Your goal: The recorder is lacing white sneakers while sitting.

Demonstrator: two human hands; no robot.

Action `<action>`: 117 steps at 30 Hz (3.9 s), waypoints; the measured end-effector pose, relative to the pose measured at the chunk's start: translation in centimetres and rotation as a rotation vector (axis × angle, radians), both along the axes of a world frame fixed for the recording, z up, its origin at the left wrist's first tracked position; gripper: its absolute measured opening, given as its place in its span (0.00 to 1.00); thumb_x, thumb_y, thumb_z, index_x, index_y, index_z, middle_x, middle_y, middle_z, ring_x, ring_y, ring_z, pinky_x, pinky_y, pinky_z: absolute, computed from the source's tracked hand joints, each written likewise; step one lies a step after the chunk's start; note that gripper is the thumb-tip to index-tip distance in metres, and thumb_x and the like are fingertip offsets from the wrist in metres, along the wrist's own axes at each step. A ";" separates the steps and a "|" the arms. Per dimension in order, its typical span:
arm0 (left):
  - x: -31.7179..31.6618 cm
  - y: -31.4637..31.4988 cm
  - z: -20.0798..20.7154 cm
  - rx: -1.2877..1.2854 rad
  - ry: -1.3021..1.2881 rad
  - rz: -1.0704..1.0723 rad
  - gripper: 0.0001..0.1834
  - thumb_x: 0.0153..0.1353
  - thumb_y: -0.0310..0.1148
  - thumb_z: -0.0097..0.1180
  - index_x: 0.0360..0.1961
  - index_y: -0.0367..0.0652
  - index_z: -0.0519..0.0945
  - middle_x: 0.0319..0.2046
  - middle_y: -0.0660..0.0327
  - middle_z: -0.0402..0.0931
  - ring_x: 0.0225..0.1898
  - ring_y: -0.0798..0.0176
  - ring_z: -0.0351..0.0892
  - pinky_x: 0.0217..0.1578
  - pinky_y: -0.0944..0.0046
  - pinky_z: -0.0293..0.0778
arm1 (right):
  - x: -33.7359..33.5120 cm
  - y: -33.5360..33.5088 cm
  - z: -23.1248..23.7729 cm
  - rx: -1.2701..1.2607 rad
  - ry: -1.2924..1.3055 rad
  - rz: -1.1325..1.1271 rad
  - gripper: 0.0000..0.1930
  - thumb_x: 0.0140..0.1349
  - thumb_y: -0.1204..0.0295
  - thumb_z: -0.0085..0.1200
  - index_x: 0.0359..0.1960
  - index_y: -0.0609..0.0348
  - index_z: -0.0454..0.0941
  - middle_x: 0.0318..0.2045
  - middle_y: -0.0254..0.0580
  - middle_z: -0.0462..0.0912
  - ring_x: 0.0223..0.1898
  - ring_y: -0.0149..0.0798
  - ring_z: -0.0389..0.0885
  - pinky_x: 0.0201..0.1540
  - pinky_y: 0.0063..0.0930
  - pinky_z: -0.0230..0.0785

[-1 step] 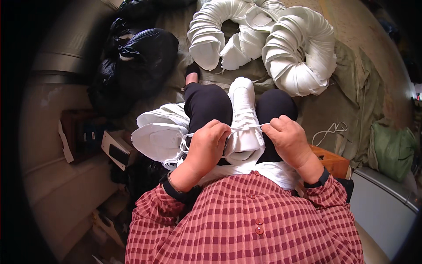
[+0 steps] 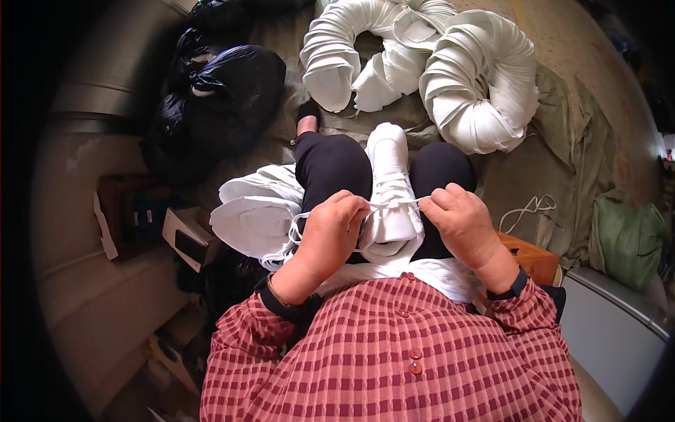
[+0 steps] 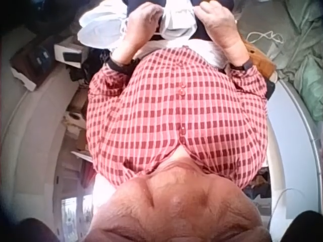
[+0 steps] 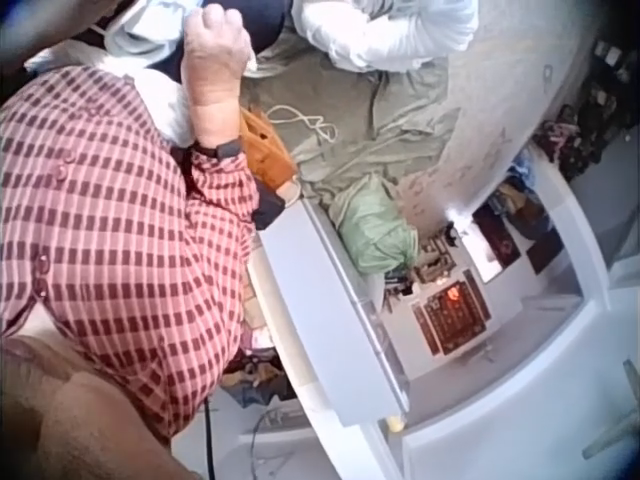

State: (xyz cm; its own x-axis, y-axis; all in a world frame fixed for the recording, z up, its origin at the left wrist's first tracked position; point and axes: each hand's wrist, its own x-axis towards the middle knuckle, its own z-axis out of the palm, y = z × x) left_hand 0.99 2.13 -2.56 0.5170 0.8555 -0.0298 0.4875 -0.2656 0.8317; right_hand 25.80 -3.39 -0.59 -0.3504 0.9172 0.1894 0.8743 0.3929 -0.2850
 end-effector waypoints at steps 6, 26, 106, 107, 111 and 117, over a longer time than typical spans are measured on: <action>-0.2 0.9 -0.2 -0.126 -0.001 -0.023 0.03 0.61 0.21 0.60 0.36 0.36 0.83 0.34 0.52 0.81 0.30 0.50 0.83 0.32 0.58 0.78 | -0.2 0.3 0.8 -0.022 -0.022 0.072 0.10 0.52 0.78 0.58 0.37 0.54 0.81 0.29 0.36 0.73 0.33 0.41 0.76 0.35 0.35 0.74; 0.9 2.0 1.4 -0.416 0.078 -0.063 0.03 0.65 0.22 0.60 0.36 0.32 0.81 0.28 0.59 0.82 0.25 0.69 0.83 0.27 0.69 0.77 | 0.4 0.6 -0.1 -0.136 0.095 0.024 0.09 0.54 0.78 0.57 0.37 0.57 0.80 0.31 0.39 0.79 0.37 0.44 0.82 0.39 0.37 0.77; 2.3 -2.7 4.3 -0.589 -0.650 0.121 0.02 0.65 0.20 0.62 0.38 0.35 0.83 0.35 0.64 0.79 0.34 0.74 0.79 0.33 0.73 0.75 | -4.1 -2.0 1.8 -0.617 1.544 -0.422 0.07 0.68 0.80 0.58 0.45 0.63 0.86 0.43 0.37 0.87 0.46 0.27 0.83 0.51 0.21 0.74; 2.2 -2.6 4.0 -0.666 -0.676 0.152 0.03 0.65 0.21 0.63 0.39 0.35 0.83 0.34 0.64 0.80 0.33 0.75 0.79 0.33 0.74 0.76 | -4.6 -2.1 1.9 -0.609 1.507 -0.418 0.08 0.68 0.80 0.58 0.47 0.64 0.86 0.43 0.37 0.86 0.45 0.26 0.83 0.51 0.20 0.74; 2.2 -2.7 3.5 -0.717 -0.694 0.203 0.05 0.66 0.24 0.64 0.41 0.36 0.83 0.32 0.62 0.83 0.31 0.73 0.81 0.33 0.74 0.77 | -4.9 -2.0 2.6 -0.699 1.493 -0.434 0.14 0.68 0.80 0.59 0.54 0.64 0.80 0.41 0.37 0.85 0.43 0.24 0.82 0.48 0.19 0.74; 1.8 -2.4 3.0 -0.734 -0.696 0.124 0.05 0.67 0.25 0.63 0.42 0.36 0.83 0.37 0.62 0.83 0.31 0.72 0.81 0.33 0.74 0.77 | -5.3 -2.4 3.2 -0.676 1.435 -0.533 0.23 0.63 0.80 0.64 0.58 0.60 0.70 0.39 0.37 0.84 0.42 0.25 0.82 0.46 0.20 0.75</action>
